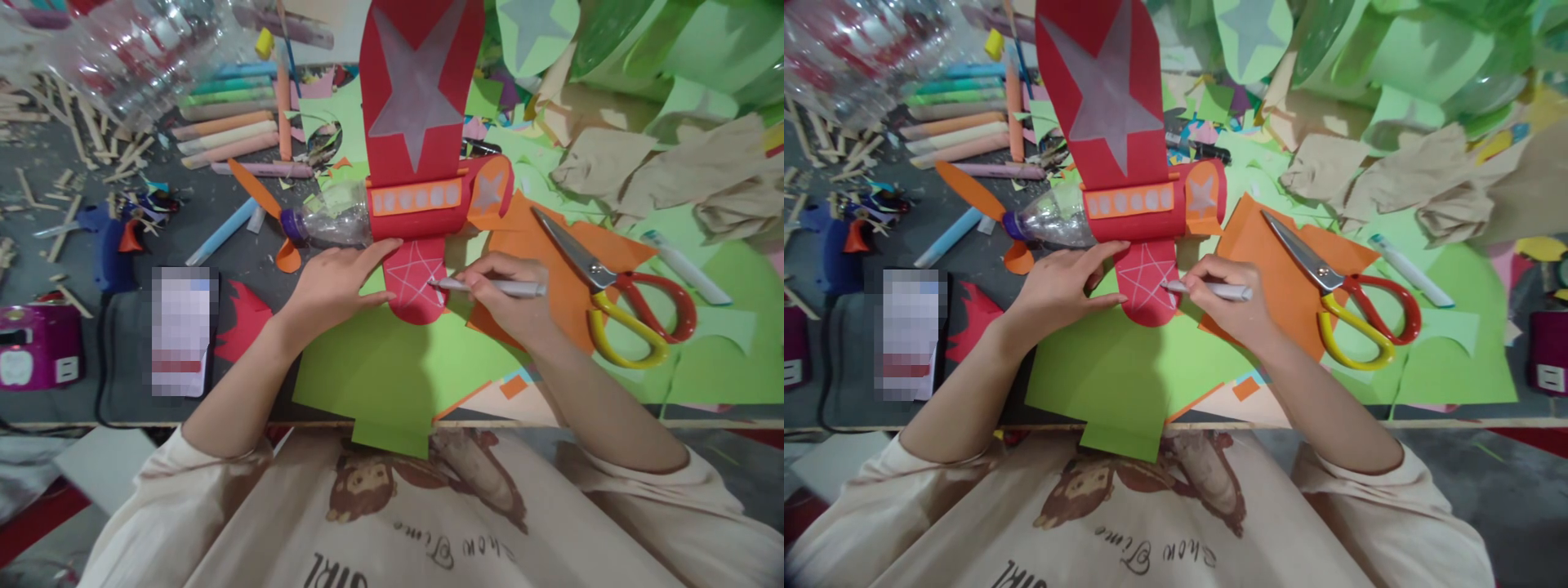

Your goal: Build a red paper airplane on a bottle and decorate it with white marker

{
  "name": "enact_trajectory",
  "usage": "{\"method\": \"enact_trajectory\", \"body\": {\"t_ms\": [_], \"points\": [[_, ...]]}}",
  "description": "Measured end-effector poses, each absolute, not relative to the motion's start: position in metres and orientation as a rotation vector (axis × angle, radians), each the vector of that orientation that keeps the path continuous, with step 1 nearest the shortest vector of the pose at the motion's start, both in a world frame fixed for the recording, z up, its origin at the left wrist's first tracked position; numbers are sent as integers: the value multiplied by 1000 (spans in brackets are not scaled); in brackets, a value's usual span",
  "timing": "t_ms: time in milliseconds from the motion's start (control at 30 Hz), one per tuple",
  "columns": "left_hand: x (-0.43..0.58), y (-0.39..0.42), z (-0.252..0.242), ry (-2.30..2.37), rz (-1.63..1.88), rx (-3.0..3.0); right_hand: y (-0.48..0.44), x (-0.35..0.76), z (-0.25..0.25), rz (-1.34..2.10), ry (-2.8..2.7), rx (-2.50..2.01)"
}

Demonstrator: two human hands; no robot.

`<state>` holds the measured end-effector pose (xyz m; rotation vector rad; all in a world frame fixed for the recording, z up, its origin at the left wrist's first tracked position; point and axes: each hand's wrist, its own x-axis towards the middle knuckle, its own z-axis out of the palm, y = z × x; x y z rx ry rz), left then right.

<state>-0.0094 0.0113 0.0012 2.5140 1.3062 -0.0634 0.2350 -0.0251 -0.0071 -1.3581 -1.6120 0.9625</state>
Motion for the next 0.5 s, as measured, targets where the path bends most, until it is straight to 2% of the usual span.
{"method": "enact_trajectory", "body": {"t_ms": [333, 500], "points": [[-10, 11, 2, 1292, -37, 2493, -28, 234, -8, 1056, -1711, -1317], [-9, 11, 3, 1290, -55, 2493, -27, 234, -7, 964, -1627, -1379]]}}
